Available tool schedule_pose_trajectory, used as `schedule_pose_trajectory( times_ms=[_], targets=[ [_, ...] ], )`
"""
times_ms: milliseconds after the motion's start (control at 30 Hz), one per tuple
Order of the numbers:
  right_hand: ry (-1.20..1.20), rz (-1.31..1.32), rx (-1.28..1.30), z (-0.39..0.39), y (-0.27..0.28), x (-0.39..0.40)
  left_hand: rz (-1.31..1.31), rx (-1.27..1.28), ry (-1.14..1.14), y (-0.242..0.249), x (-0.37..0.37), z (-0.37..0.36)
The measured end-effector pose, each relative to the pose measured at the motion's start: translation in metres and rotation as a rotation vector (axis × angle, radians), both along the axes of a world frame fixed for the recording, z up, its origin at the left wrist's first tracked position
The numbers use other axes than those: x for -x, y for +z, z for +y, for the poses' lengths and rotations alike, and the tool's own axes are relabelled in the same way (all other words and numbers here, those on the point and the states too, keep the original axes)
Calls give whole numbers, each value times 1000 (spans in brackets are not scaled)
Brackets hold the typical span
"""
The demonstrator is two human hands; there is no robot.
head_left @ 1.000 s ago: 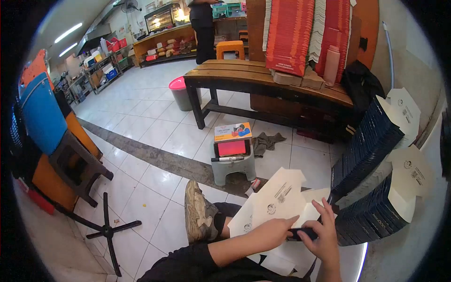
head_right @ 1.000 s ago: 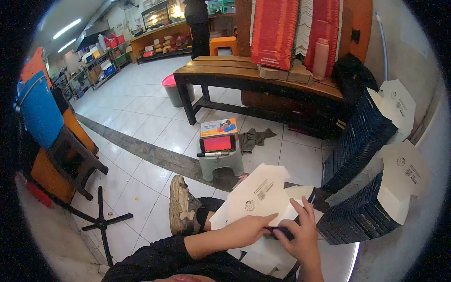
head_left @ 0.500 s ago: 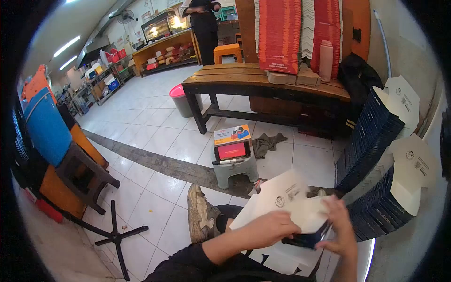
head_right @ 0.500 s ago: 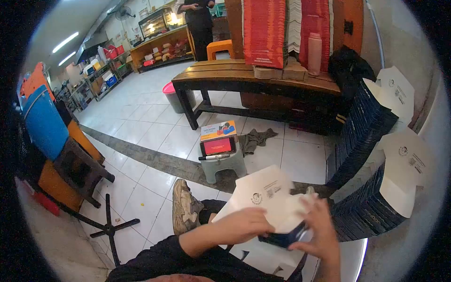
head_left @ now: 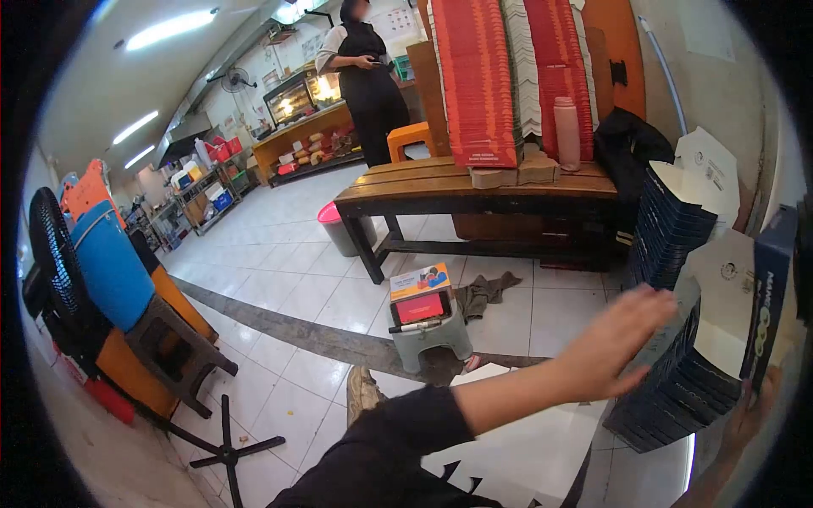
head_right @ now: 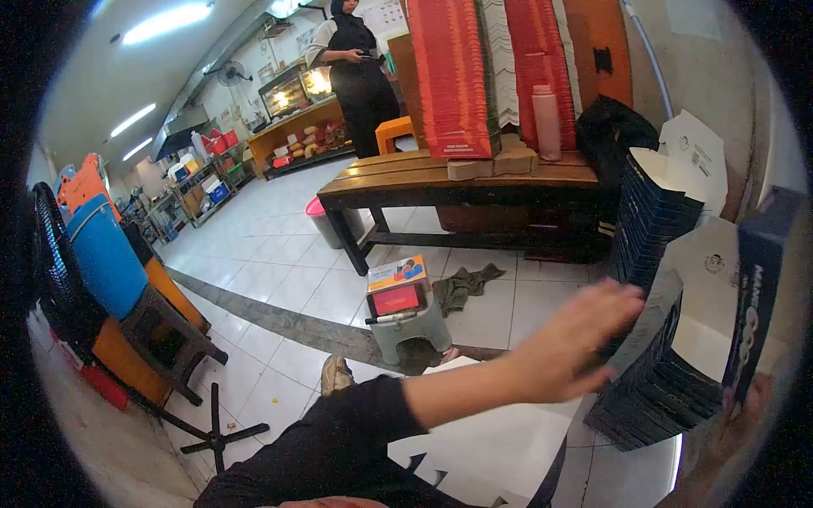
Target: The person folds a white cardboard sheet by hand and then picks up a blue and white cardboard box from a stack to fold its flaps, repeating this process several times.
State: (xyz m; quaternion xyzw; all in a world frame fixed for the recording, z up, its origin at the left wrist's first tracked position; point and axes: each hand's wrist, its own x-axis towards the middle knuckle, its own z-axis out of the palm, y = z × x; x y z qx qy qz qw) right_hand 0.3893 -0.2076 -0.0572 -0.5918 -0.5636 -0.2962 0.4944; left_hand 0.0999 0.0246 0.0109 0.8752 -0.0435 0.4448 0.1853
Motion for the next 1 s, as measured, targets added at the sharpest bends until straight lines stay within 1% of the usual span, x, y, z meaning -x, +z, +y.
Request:
schedule_pose_trajectory(
  times_ms=[33, 67, 100, 133, 167, 200, 267, 300, 367, 400, 467, 500, 533, 567, 600, 633, 667, 700, 733, 767, 800, 833, 867, 900, 933, 1000],
  targets=[
    [-91, 180, -42, 3, -7, -10, 35, -48, -56, -4, -25, -6],
    [-98, 170, -42, 2, -18, -21, 64, -95, -113, -8, -47, -12],
    [-165, 99, 53, -2, -30, -32, 49, -96, -119, -16, -67, -15],
    [-234, 25, 147, -1, -16, -27, 44, -103, -183, -24, -84, -17],
    [-188, -81, 160, -6, -5, -18, 42, -110, -250, -33, -100, -16],
    [-202, -86, 163, -10, 7, -15, 34, -107, -263, -39, -111, -13],
    [-19, 12, 179, -19, 15, -11, 18, -217, -394, -54, -127, -10],
    [-30, 29, 182, -19, 21, -8, 32, -212, -408, -53, -127, -14],
    [-65, 3, 267, -11, 31, -5, -137, -234, -249, -43, -115, -18],
    [-61, 18, 267, -10, 30, -5, -121, -233, -248, -45, -114, -16],
    [-101, -214, 254, -6, 29, -9, -8, -164, -255, -47, -112, -9],
    [-99, -208, 248, -7, 18, -19, -3, -146, -255, -43, -110, -9],
    [-137, -112, 115, -10, 2, -34, 4, -149, -257, -43, -109, -10],
    [-176, -16, -17, -15, -13, -46, -75, 41, -295, -45, -110, -11],
    [-182, -7, -17, -18, -11, -50, -153, 234, -332, -46, -110, -13],
    [-125, -150, 107, -21, -4, -54, -142, 235, -338, -44, -110, -14],
    [-65, -290, 231, -25, -3, -56, -102, 293, -311, -41, -111, -16],
    [-69, -277, 233, -29, -15, -66, -61, 351, -281, -39, -111, -16],
    [14, -121, 157, -32, -29, -81, -48, 351, -284, -40, -110, -14],
    [97, 33, 78, -34, -45, -92, -60, 264, -278, -42, -110, -10],
    [94, 40, 75, -19, -34, -71, -78, 175, -272, -43, -110, -6],
    [240, 413, -72, 10, -7, -34, -77, 175, -273, -42, -109, -3],
    [383, 785, -222, 29, 6, -13, -13, 158, -271, -42, -108, 0],
    [384, 780, -227, 36, 4, -14, 48, 137, -271, -36, -107, 3],
    [395, 743, -233, 42, 3, -16, 40, 131, -270, -29, -106, 7],
    [409, 671, -237, 50, 0, -25, -44, -36, -373, -16, -108, 15]
  ],
)
